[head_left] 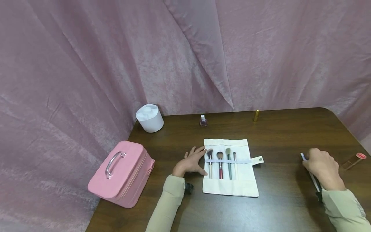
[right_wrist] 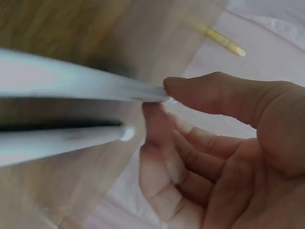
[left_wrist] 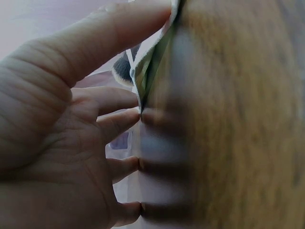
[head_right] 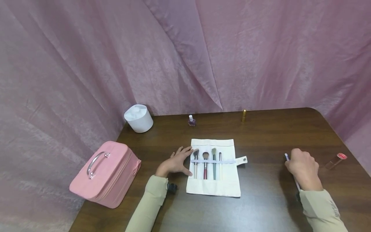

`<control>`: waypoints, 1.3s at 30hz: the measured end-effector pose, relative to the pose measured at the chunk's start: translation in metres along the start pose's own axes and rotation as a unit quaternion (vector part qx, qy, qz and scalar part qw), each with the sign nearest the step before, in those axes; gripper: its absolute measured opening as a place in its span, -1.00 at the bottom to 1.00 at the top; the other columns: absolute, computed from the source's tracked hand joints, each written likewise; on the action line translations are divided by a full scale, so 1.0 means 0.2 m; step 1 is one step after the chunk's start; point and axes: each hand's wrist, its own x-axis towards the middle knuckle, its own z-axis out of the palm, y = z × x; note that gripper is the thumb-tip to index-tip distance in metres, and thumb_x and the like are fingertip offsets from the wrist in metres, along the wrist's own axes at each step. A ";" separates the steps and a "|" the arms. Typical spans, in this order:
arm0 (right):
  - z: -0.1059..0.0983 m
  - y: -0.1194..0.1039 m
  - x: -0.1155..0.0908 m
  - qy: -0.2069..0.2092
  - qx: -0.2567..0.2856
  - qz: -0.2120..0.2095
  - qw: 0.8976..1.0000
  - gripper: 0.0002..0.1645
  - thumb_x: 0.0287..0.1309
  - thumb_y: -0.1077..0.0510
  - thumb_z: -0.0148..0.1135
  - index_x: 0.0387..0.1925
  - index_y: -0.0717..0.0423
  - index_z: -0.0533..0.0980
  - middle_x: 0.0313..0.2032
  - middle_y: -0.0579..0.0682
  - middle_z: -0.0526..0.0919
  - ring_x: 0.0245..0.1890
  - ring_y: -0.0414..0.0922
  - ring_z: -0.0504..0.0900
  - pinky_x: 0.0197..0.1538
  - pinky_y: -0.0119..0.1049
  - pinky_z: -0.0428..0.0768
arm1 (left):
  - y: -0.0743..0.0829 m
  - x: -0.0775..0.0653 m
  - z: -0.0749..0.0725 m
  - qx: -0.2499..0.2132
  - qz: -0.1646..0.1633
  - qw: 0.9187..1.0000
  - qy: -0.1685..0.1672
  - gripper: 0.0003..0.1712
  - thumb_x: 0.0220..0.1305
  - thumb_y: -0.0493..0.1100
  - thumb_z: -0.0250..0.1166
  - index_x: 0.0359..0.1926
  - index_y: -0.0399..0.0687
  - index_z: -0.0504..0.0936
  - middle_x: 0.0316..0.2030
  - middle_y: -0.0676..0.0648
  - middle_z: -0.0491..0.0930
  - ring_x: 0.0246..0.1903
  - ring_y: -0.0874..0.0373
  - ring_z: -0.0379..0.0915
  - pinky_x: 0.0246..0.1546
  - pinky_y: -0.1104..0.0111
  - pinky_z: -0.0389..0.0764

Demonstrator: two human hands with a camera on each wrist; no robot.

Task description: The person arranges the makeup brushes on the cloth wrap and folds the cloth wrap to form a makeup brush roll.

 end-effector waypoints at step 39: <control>0.02 -0.28 0.07 0.152 0.383 -0.104 0.905 -0.81 0.30 0.43 0.14 -0.07 0.44 0.51 -0.41 -0.31 0.56 -0.44 -0.49 0.63 -0.46 -0.42 0.65 | 0.01 -0.01 -0.01 0.003 -0.005 1.000 -0.002 0.20 0.01 -0.04 0.64 0.58 -0.04 0.15 0.59 0.00 -0.05 0.56 -0.15 -0.35 0.42 -0.25 -0.20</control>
